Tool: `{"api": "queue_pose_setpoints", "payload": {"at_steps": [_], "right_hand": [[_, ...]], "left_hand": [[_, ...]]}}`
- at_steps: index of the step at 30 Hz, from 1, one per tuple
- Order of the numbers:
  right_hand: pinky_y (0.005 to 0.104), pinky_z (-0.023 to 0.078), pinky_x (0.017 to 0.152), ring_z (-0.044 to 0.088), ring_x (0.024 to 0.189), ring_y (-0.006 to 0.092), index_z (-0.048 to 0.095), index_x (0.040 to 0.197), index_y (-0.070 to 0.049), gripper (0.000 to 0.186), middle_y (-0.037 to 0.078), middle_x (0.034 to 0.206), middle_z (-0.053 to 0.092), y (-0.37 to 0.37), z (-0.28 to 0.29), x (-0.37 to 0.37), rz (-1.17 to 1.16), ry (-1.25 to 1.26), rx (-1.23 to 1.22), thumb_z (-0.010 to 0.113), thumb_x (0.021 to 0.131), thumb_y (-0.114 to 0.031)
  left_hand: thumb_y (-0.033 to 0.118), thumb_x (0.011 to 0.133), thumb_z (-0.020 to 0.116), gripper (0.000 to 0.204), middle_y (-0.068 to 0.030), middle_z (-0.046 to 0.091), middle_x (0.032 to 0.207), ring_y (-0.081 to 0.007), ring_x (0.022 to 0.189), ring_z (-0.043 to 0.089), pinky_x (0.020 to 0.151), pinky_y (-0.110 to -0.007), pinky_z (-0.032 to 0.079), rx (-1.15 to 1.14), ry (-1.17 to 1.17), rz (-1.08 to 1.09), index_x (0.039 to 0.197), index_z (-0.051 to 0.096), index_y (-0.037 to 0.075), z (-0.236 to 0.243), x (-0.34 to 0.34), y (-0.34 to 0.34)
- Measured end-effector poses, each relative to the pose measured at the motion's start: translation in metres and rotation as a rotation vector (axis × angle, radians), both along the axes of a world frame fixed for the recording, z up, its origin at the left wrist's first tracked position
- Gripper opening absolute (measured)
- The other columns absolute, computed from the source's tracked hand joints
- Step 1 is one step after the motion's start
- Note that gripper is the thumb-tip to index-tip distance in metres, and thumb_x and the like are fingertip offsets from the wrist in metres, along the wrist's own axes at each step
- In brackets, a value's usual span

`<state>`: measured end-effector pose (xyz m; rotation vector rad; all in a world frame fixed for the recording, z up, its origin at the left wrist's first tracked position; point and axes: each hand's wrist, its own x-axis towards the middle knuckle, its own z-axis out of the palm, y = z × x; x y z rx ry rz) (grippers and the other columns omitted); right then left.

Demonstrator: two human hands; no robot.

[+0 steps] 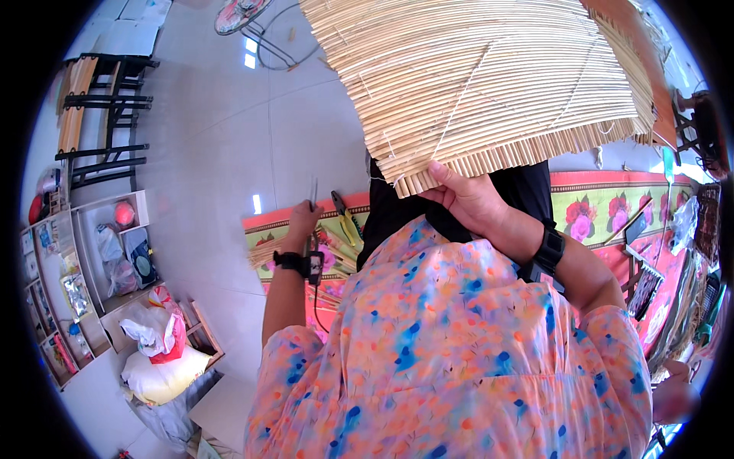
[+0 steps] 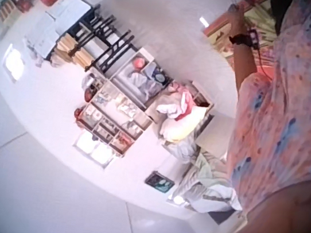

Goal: The person constructs a mat by wrapping white thread around thin bamboo sticks and trimming the edges with a knife.

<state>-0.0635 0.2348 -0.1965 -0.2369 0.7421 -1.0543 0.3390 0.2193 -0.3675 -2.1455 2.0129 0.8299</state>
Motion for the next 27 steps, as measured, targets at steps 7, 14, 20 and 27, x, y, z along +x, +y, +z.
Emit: {"api": "queue_pose_setpoints", "payload": {"at_steps": [7,14,20,27], "right_hand": [[0.0362,0.055,0.090,0.062,0.109,0.0226,0.051,0.127,-0.006,0.037,0.009,0.119,0.061,0.002,0.001,-0.003,0.014,-0.008,0.040,0.063,0.093,-0.015],[0.0360,0.054,0.092,0.062,0.111,0.0224,0.049,0.130,-0.006,0.040,0.010,0.122,0.061,0.003,0.006,-0.003,0.019,0.024,0.033,0.063,0.094,-0.018],[0.0355,0.055,0.090,0.062,0.109,0.0226,0.050,0.129,-0.006,0.039,0.010,0.120,0.061,0.005,0.003,-0.005,0.007,0.007,0.021,0.062,0.094,-0.016],[0.0346,0.055,0.090,0.063,0.107,0.0213,0.050,0.128,-0.006,0.037,0.009,0.120,0.061,0.006,0.007,-0.007,0.003,0.026,0.032,0.062,0.094,-0.016]], "left_hand": [[0.031,0.074,0.073,0.040,-0.0259,0.068,0.087,-0.0401,0.087,0.067,0.078,-0.047,0.053,0.291,-0.048,0.170,0.090,0.065,-0.005,-0.100,-0.006,0.061],[0.021,0.075,0.071,0.042,-0.0302,0.066,0.099,-0.0435,0.098,0.064,0.082,-0.047,0.053,0.347,-0.126,0.216,0.103,0.060,-0.009,-0.166,0.000,0.095],[0.023,0.079,0.069,0.051,-0.0316,0.063,0.107,-0.0450,0.102,0.062,0.087,-0.048,0.051,0.364,-0.178,0.129,0.114,0.052,-0.011,-0.184,0.012,0.083],[0.007,0.072,0.076,0.074,-0.0233,0.040,0.138,-0.0433,0.127,0.040,0.104,-0.046,0.039,-0.750,0.342,-0.098,0.137,0.040,0.003,0.070,-0.104,-0.045]]}}
